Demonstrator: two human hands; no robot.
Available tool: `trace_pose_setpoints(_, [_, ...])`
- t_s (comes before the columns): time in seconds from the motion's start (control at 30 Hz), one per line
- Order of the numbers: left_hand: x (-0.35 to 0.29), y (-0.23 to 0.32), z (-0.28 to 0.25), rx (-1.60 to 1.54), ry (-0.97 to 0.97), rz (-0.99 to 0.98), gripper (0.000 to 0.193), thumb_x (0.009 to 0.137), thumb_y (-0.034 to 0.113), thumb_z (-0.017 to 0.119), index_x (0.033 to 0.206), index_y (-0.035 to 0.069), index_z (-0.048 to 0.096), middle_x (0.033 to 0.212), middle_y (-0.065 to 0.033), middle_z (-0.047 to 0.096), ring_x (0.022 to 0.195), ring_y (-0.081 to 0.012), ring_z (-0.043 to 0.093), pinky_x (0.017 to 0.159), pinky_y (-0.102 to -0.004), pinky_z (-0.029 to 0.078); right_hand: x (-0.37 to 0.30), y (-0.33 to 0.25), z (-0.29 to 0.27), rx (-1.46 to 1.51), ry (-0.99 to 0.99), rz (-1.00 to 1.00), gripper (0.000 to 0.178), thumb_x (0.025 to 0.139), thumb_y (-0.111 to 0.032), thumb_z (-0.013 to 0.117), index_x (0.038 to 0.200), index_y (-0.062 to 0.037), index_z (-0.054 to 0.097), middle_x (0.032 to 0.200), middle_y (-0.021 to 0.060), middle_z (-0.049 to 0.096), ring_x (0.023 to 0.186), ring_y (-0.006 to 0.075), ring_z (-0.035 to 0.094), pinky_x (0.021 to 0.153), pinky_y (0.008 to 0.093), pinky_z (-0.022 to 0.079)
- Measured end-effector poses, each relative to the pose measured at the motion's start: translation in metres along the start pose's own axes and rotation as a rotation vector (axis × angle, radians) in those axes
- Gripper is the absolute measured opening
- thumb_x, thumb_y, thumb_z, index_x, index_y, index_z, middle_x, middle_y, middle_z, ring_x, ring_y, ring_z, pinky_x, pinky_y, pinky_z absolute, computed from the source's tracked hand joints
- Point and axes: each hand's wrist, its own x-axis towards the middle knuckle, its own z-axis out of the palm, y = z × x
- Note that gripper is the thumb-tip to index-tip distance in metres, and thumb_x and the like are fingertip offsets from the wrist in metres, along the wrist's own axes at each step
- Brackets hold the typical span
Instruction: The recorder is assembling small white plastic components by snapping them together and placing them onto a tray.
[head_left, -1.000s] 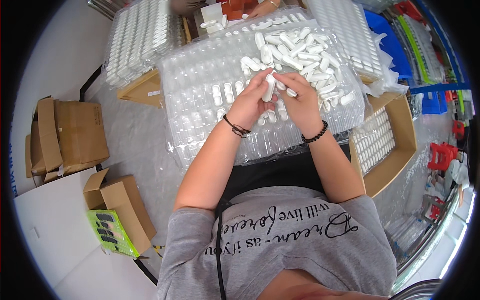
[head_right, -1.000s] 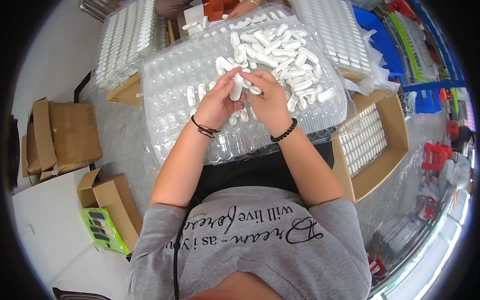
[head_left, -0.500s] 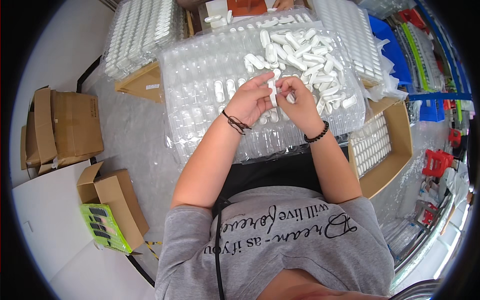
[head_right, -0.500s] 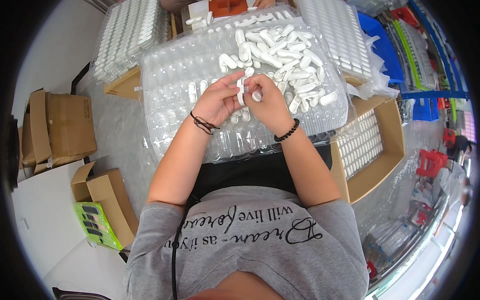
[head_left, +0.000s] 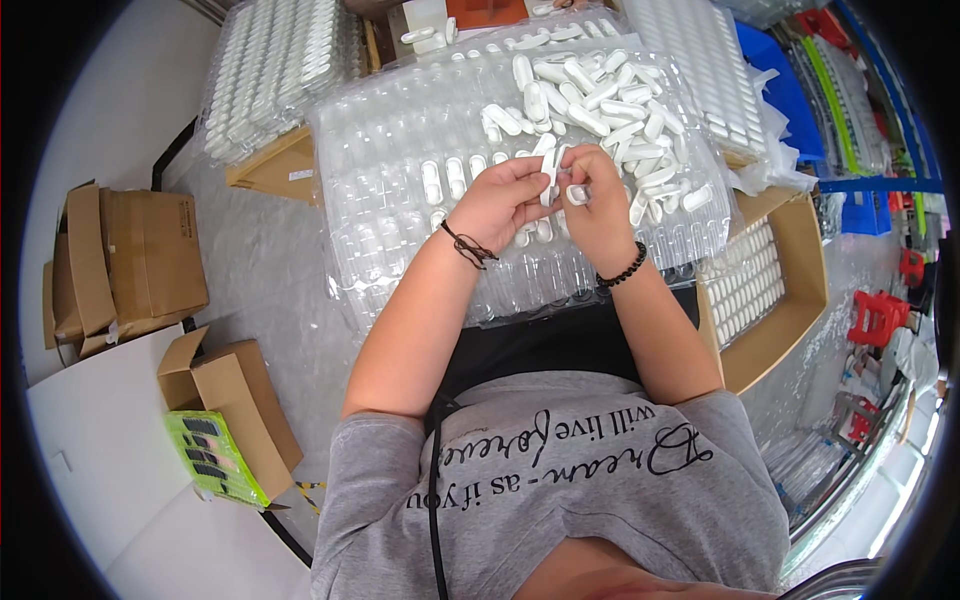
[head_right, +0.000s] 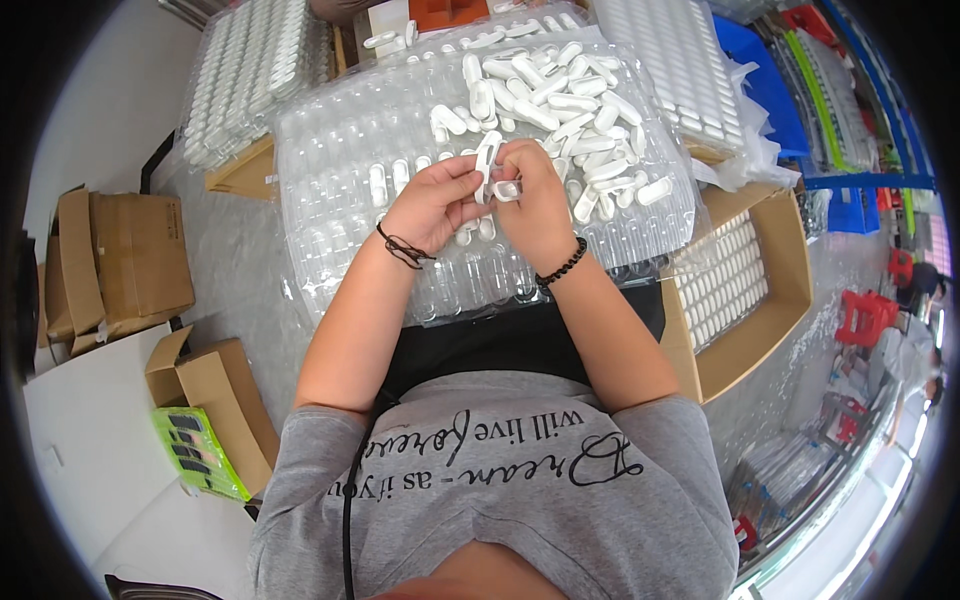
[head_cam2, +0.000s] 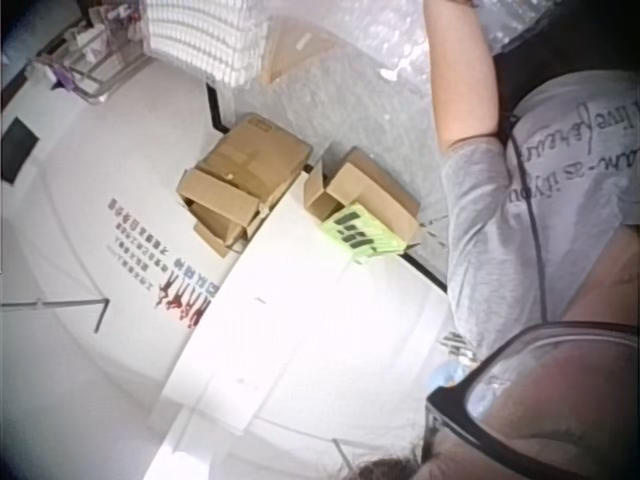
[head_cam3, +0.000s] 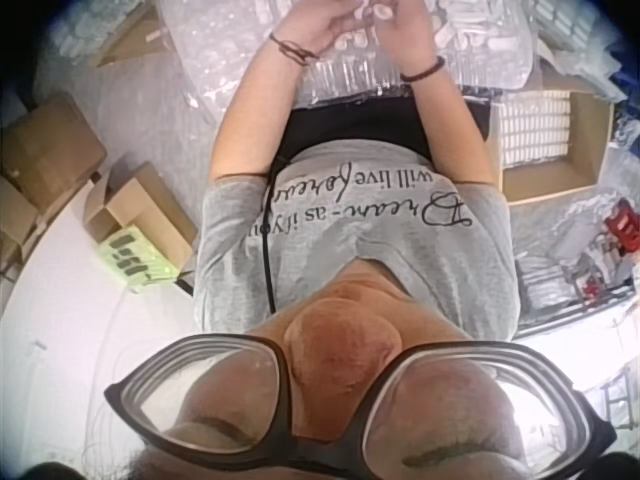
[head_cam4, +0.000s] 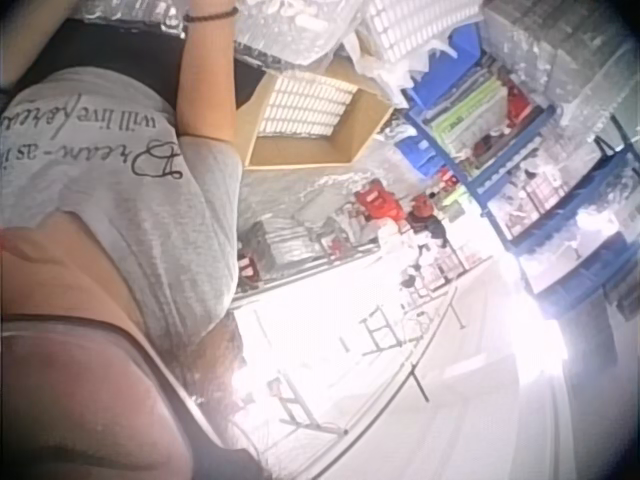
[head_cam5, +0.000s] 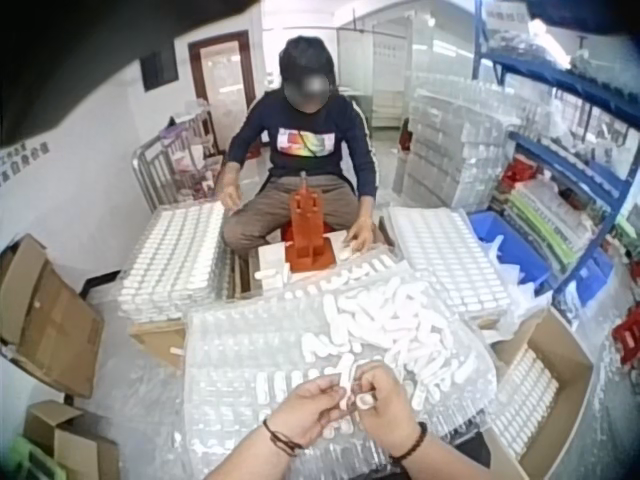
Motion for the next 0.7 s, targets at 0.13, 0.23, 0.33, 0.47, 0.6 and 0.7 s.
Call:
trace_pose_setpoints(0.13, [0.003, -0.003, -0.004, -0.109, 0.071, 0.007, 0.039, 0.093, 0.003, 0.056, 0.128, -0.010, 0.043, 0.093, -0.0039, 0.054, 0.088, -0.0134, 0.061, 0.092, -0.0385, 0.056, 0.000, -0.002, -0.001, -0.051, 0.068, -0.030, 0.020, 0.082, 0.012, 0.055, 0.086, -0.0030, 0.042, 0.092, 0.0110, 0.054, 0.075, 0.0208, 0.052, 0.066, 0.0300, 0.047])
trace_pose_setpoints(0.23, [0.004, -0.004, -0.006, -0.120, 0.093, 0.031, 0.034, 0.093, 0.003, 0.057, 0.124, -0.008, 0.048, 0.098, -0.0066, 0.057, 0.088, -0.0154, 0.063, 0.091, -0.0395, 0.057, 0.001, 0.001, -0.001, 0.070, 0.076, -0.034, 0.019, 0.084, 0.011, 0.055, 0.085, -0.0030, 0.042, 0.092, 0.0105, 0.053, 0.075, 0.0194, 0.051, 0.065, 0.0295, 0.047])
trace_pose_setpoints(0.33, [0.004, -0.003, -0.006, -0.114, 0.090, 0.024, 0.027, 0.092, 0.002, 0.059, 0.118, -0.003, 0.054, 0.104, -0.0091, 0.062, 0.087, -0.0170, 0.065, 0.088, -0.0385, 0.058, 0.001, -0.001, 0.000, 0.135, 0.024, -0.049, 0.019, 0.085, 0.011, 0.055, 0.085, -0.0033, 0.043, 0.092, 0.0098, 0.053, 0.075, 0.0192, 0.050, 0.067, 0.0294, 0.046])
trace_pose_setpoints(0.47, [-0.003, 0.005, 0.006, -0.086, 0.072, 0.021, 0.025, 0.091, 0.003, 0.061, 0.116, -0.002, 0.057, 0.098, -0.0072, 0.064, 0.086, -0.0154, 0.066, 0.083, -0.0354, 0.060, 0.002, 0.003, -0.003, -0.032, 0.012, -0.205, 0.023, 0.086, 0.013, 0.053, 0.082, -0.0061, 0.041, 0.097, 0.0078, 0.055, 0.081, 0.0121, 0.050, 0.071, 0.0237, 0.043])
trace_pose_setpoints(0.6, [-0.001, -0.001, 0.000, -0.109, 0.067, 0.022, 0.025, 0.091, 0.002, 0.061, 0.116, -0.002, 0.057, 0.101, -0.0085, 0.064, 0.089, -0.0166, 0.066, 0.082, -0.0333, 0.060, 0.001, -0.001, -0.003, -0.140, -0.026, -0.263, 0.023, 0.081, 0.016, 0.054, 0.081, -0.0058, 0.045, 0.100, 0.0093, 0.056, 0.084, 0.0192, 0.052, 0.075, 0.0283, 0.044])
trace_pose_setpoints(0.7, [0.002, -0.004, -0.005, -0.090, 0.067, 0.034, 0.026, 0.093, 0.003, 0.059, 0.118, -0.002, 0.057, 0.106, -0.0107, 0.064, 0.094, -0.0183, 0.066, 0.082, -0.0324, 0.060, -0.002, -0.008, -0.002, -0.199, -0.045, -0.265, 0.024, 0.076, 0.017, 0.054, 0.080, -0.0056, 0.046, 0.103, 0.0105, 0.057, 0.088, 0.0242, 0.052, 0.081, 0.0309, 0.043])
